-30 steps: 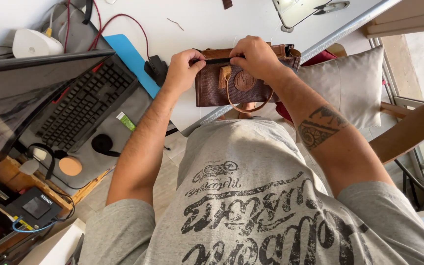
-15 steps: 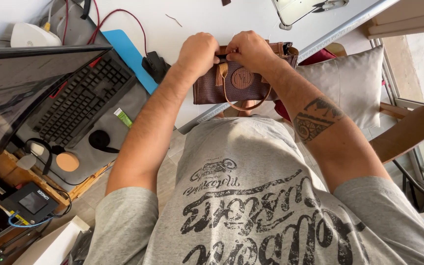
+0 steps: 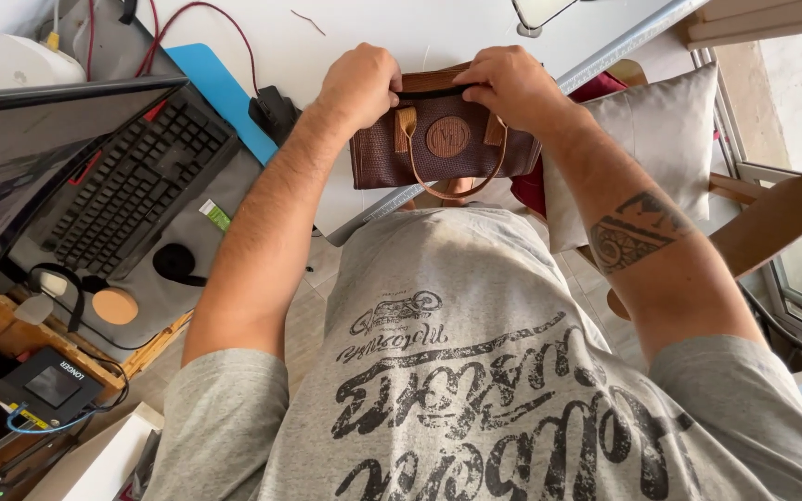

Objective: Trimming threads and inspecting the construction of a small leather bag at a workshop station.

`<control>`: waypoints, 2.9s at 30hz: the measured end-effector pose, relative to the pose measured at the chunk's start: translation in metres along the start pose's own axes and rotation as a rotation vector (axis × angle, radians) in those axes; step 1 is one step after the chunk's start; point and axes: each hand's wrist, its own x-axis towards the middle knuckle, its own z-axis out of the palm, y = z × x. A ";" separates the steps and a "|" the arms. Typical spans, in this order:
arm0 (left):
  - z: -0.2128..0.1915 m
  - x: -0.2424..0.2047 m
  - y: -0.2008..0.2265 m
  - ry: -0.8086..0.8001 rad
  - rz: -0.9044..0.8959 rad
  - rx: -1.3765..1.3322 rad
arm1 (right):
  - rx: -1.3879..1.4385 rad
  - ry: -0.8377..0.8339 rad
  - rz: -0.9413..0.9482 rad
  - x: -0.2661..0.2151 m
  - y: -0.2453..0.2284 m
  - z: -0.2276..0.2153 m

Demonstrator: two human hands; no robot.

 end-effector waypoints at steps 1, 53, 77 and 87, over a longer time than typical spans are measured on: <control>0.000 0.000 -0.002 0.004 0.005 -0.002 | 0.009 -0.032 0.030 -0.001 0.000 -0.003; -0.006 -0.005 -0.007 0.040 0.090 0.023 | -0.144 0.092 -0.003 -0.021 0.032 0.001; -0.012 -0.007 -0.003 -0.019 0.052 -0.012 | -0.425 0.298 -0.178 -0.015 0.034 0.020; -0.009 -0.006 -0.006 -0.019 0.056 -0.020 | -0.388 0.126 -0.036 -0.018 0.026 0.021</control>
